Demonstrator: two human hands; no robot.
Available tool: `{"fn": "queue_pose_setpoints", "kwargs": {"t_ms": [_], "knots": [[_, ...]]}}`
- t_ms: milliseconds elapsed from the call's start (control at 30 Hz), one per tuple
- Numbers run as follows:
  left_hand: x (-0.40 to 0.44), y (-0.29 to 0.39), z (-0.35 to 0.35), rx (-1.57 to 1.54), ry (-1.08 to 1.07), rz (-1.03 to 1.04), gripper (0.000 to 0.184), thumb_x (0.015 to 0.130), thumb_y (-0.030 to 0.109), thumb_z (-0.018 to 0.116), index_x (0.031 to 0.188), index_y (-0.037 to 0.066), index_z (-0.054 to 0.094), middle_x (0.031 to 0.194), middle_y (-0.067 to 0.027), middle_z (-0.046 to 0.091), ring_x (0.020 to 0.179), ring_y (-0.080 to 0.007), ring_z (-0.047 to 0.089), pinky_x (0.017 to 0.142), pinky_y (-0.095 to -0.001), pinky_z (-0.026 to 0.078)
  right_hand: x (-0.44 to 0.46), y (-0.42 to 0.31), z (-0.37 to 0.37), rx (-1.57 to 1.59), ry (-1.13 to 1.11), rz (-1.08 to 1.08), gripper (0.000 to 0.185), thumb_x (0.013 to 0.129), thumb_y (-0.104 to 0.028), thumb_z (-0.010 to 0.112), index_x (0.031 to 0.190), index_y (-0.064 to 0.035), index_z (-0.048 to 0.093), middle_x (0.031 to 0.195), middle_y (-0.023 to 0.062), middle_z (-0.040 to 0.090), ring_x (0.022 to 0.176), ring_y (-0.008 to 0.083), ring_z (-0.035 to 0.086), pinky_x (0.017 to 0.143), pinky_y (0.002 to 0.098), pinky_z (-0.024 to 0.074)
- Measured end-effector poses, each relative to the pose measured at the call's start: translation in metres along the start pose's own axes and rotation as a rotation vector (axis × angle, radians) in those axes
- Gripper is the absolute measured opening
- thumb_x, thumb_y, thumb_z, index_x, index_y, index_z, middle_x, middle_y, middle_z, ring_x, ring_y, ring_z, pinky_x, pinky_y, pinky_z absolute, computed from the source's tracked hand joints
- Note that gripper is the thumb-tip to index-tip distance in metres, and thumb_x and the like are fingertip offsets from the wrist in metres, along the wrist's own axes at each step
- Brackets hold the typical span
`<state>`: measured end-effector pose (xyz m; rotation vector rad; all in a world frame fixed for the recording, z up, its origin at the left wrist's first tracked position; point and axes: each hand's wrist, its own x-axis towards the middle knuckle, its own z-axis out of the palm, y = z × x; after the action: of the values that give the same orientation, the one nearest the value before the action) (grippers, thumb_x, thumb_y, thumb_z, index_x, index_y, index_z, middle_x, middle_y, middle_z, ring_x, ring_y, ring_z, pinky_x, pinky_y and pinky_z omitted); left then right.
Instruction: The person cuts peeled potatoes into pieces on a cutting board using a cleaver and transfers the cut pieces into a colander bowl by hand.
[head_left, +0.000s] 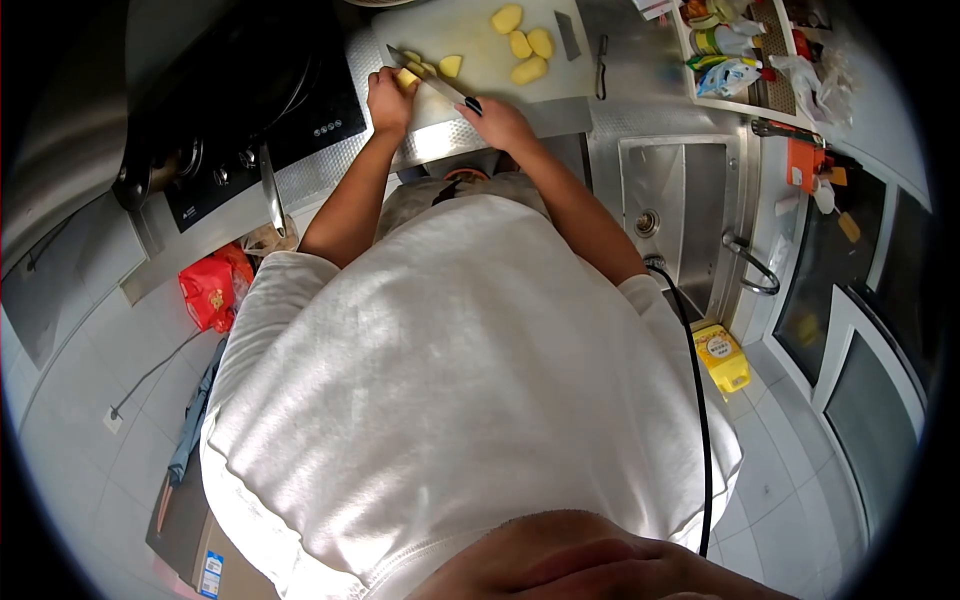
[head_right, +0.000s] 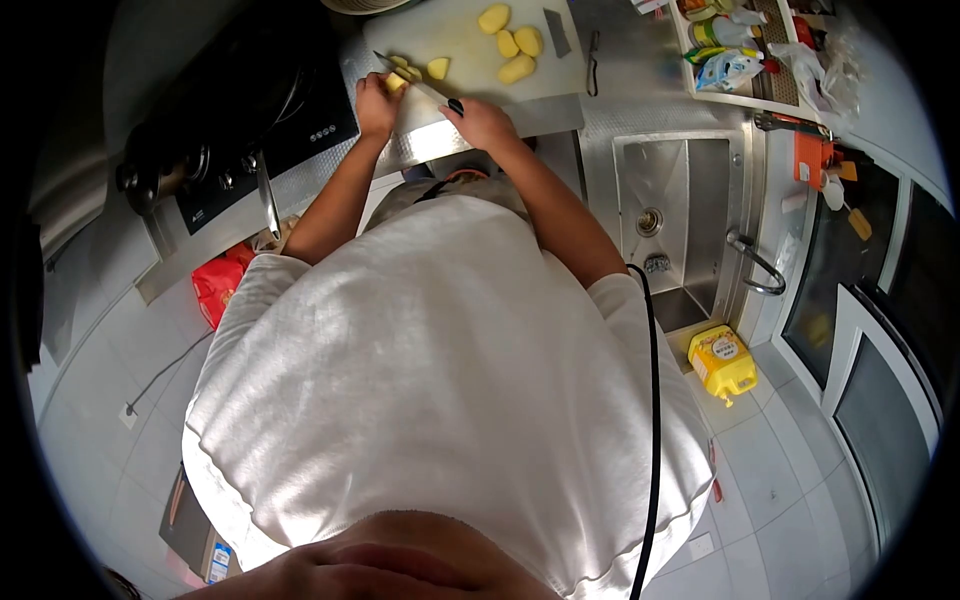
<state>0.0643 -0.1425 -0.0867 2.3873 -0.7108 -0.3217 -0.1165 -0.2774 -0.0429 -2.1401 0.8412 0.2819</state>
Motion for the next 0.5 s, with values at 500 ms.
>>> {"fn": "queue_pose_setpoints", "kwargs": {"t_ms": [500], "knots": [[0.005,-0.019,0.004,-0.298,0.023,-0.238,0.045,0.083,0.025,0.077,0.123,0.005,0.07,0.101,-0.0131,0.076,0.092,-0.0257,0.074,0.087,-0.0376,0.058,-0.006,0.028,-0.015,0.564,-0.139,0.041,0.048,0.102,-0.054,0.06,0.089,-0.0069,0.06,0.059,0.0013,0.045,0.044,0.0126,0.042,0.042,0.0333,0.034]]}}
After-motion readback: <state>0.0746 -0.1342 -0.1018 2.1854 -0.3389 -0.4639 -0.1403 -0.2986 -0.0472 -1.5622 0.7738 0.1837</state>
